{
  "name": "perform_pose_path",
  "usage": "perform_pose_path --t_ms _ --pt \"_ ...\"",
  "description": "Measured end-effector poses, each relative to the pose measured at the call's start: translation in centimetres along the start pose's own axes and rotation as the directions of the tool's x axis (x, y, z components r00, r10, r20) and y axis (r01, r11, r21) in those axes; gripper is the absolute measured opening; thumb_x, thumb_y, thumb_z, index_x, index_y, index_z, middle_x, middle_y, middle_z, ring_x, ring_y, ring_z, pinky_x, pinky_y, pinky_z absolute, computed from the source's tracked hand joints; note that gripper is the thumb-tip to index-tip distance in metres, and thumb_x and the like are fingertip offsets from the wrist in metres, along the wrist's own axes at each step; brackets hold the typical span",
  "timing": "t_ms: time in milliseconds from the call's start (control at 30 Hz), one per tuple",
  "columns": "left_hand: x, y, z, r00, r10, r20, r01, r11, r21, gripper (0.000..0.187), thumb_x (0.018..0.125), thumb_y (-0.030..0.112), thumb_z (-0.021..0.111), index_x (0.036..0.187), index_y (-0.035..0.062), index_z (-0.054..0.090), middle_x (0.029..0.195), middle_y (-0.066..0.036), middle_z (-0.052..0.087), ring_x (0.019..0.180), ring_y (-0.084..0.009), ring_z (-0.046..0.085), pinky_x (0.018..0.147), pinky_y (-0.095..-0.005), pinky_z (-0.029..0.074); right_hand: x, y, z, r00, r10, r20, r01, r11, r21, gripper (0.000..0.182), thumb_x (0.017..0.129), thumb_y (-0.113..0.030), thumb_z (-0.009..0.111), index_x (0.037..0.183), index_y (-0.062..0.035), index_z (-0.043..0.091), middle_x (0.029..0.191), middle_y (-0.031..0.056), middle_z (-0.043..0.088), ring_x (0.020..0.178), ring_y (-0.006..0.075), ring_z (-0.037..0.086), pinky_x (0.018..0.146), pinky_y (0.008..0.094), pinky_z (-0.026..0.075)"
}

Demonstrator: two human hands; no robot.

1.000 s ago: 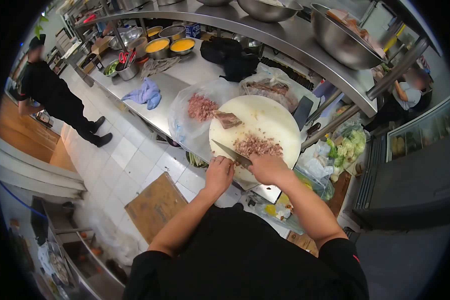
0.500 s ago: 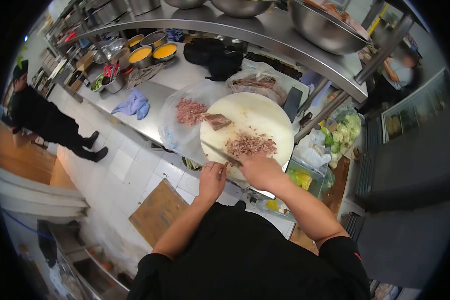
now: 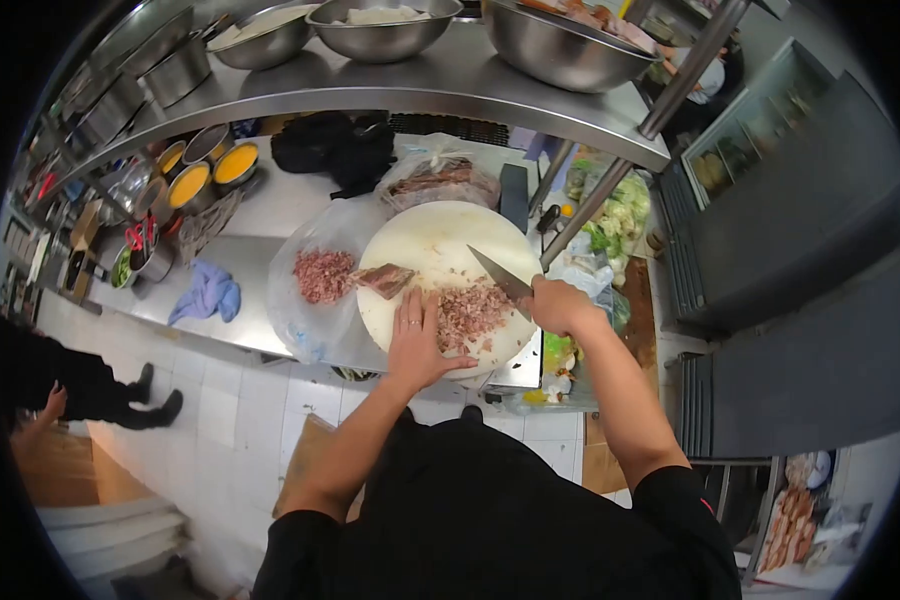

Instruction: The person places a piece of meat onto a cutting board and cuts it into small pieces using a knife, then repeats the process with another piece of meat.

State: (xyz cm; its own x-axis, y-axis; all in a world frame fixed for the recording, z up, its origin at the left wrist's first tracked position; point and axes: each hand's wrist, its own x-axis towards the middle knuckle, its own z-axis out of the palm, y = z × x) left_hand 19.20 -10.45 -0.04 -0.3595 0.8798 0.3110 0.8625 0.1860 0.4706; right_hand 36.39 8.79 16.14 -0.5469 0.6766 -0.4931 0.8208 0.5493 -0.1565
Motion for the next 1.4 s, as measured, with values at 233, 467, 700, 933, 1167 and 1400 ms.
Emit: perform_pose_path --t_ms 233,467,700,933,1167,1400 --pt "8.2 -1.2 3.3 0.961 0.232 0.150 -0.209 0.966 -0.155 0.134 0.069 0.072 0.090 0.164 -0.0039 0.035 0.170 -0.031 0.033 0.161 -0.0513 0.025 0.134 -0.0565 0.020 -2.0 2.8 0.1 0.976 0.075 -0.204 -0.003 0.944 0.330 0.043 0.107 -0.032 0.060 0.132 0.0030 0.059 0.110 0.0301 0.076 0.098 0.0409 0.077 0.084 0.0524 0.059" --pt "7.0 0.8 5.9 0.960 0.214 0.180 -0.154 0.942 -0.299 0.117 0.080 0.049 0.091 0.165 -0.0050 0.033 0.167 -0.033 0.036 0.158 -0.0517 0.030 0.132 -0.0561 0.025 -2.0 -2.4 9.0 0.961 0.166 -0.220 -0.171 0.985 -0.004 0.038 0.106 -0.020 0.051 0.136 0.0031 0.053 0.107 0.0317 0.077 0.100 0.0498 0.076 0.089 0.0567 0.060" --pt "4.3 -1.4 1.2 0.979 0.205 0.020 -0.184 0.917 -0.355 0.097 0.075 0.026 0.091 0.156 -0.0007 0.044 0.150 -0.027 0.048 0.141 -0.0473 0.047 0.120 -0.0552 0.040 -6.5 -5.5 1.4 0.978 0.038 -0.207 -0.024 0.997 0.068 0.034 0.108 -0.026 0.055 0.125 0.0041 0.057 0.103 0.0299 0.076 0.100 0.0490 0.075 0.089 0.0576 0.058" --pt "5.5 -3.2 1.5 0.950 0.282 0.132 -0.227 0.917 -0.329 0.071 0.077 0.029 0.088 0.137 0.0027 0.062 0.136 -0.019 0.062 0.132 -0.0412 0.055 0.113 -0.0508 0.046 -0.9 -5.5 5.4 0.989 0.070 -0.132 -0.068 0.997 0.020 0.035 0.105 -0.019 0.052 0.127 0.0082 0.056 0.109 0.0324 0.076 0.101 0.0486 0.076 0.090 0.0569 0.060" --pt "4.1 -3.7 0.4 0.969 0.247 -0.008 -0.222 0.858 -0.463 0.053 0.079 0.021 0.086 0.126 0.0027 0.066 0.127 -0.019 0.066 0.124 -0.0401 0.059 0.109 -0.0483 0.048 -0.1 -5.6 9.4 0.980 0.056 -0.188 -0.063 0.998 -0.029 0.039 0.110 -0.026 0.050 0.129 0.0075 0.056 0.104 0.0292 0.077 0.093 0.0436 0.078 0.081 0.0533 0.062" --pt "3.2 -4.1 1.1 0.968 0.212 -0.137 -0.251 0.860 -0.444 0.040 0.084 0.016 0.086 0.117 0.0026 0.068 0.118 -0.018 0.069 0.114 -0.0390 0.063 0.101 -0.0469 0.051 -3.6 -7.8 2.0 0.995 0.077 -0.069 -0.074 0.997 0.037 0.038 0.110 -0.029 0.052 0.128 0.0052 0.056 0.112 0.0306 0.076 0.106 0.0461 0.076 0.095 0.0583 0.058"
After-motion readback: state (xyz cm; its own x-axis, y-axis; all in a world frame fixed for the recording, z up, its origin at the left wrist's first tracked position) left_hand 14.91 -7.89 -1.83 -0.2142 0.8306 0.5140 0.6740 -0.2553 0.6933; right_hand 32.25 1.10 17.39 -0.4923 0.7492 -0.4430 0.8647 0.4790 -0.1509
